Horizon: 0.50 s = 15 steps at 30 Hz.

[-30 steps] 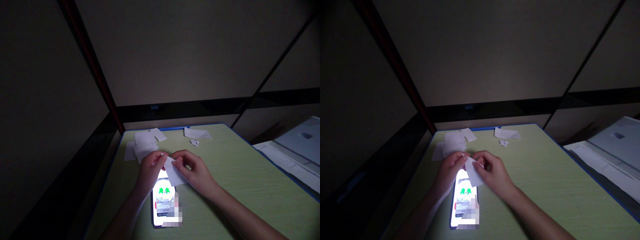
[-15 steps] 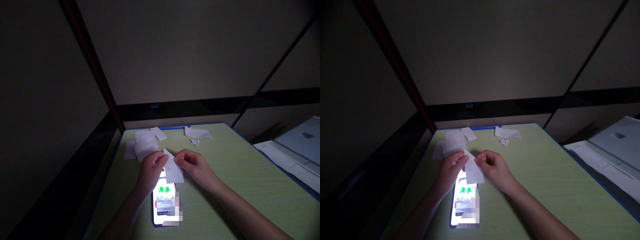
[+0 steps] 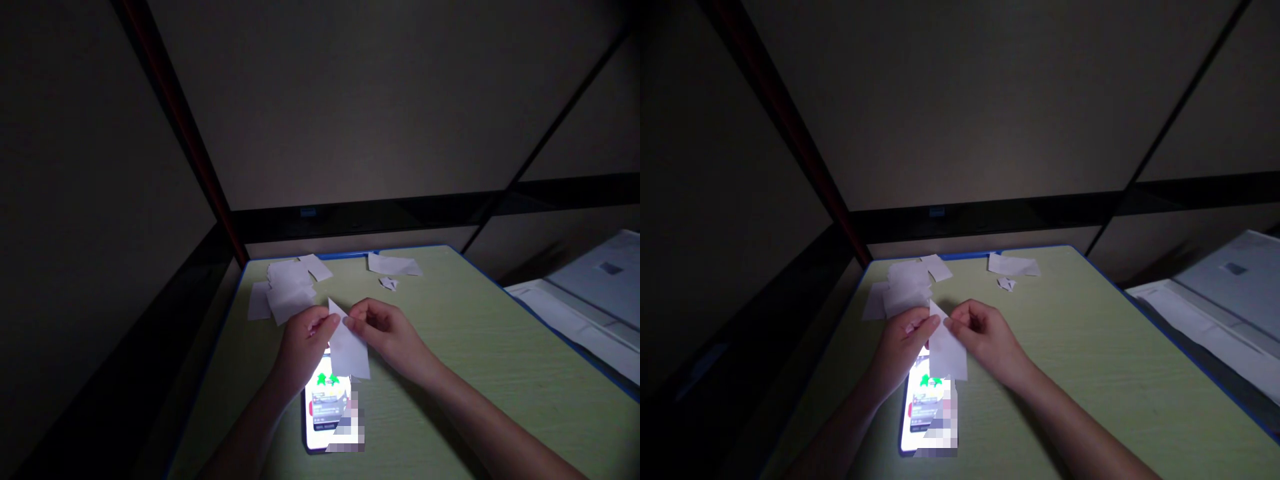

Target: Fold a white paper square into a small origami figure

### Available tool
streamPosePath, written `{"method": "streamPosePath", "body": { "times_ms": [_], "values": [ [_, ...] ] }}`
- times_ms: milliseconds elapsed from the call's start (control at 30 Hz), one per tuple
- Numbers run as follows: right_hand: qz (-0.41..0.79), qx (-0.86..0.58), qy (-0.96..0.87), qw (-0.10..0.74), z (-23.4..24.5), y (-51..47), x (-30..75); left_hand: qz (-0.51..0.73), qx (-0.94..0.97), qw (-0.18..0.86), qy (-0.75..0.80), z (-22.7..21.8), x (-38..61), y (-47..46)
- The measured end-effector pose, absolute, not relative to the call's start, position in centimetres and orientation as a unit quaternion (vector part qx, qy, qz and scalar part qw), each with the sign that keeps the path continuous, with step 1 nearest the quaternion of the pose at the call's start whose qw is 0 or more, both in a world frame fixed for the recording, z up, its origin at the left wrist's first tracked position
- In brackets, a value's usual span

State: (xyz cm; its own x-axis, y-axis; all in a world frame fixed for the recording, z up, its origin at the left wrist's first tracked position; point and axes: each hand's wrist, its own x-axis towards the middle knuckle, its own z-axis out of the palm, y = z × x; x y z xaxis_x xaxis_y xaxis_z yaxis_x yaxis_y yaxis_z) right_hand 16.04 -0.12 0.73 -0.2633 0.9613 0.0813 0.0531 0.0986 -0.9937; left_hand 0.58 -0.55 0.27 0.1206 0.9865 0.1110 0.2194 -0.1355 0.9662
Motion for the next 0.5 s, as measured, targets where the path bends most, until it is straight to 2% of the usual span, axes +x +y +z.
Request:
{"method": "streamPosePath", "body": {
  "times_ms": [500],
  "values": [
    [0.539, -0.384, -0.627, 0.410, 0.74, -0.49, 16.05, 0.500, 0.598, 0.395, 0.486, 0.66, 0.61, -0.73]
  ]
}}
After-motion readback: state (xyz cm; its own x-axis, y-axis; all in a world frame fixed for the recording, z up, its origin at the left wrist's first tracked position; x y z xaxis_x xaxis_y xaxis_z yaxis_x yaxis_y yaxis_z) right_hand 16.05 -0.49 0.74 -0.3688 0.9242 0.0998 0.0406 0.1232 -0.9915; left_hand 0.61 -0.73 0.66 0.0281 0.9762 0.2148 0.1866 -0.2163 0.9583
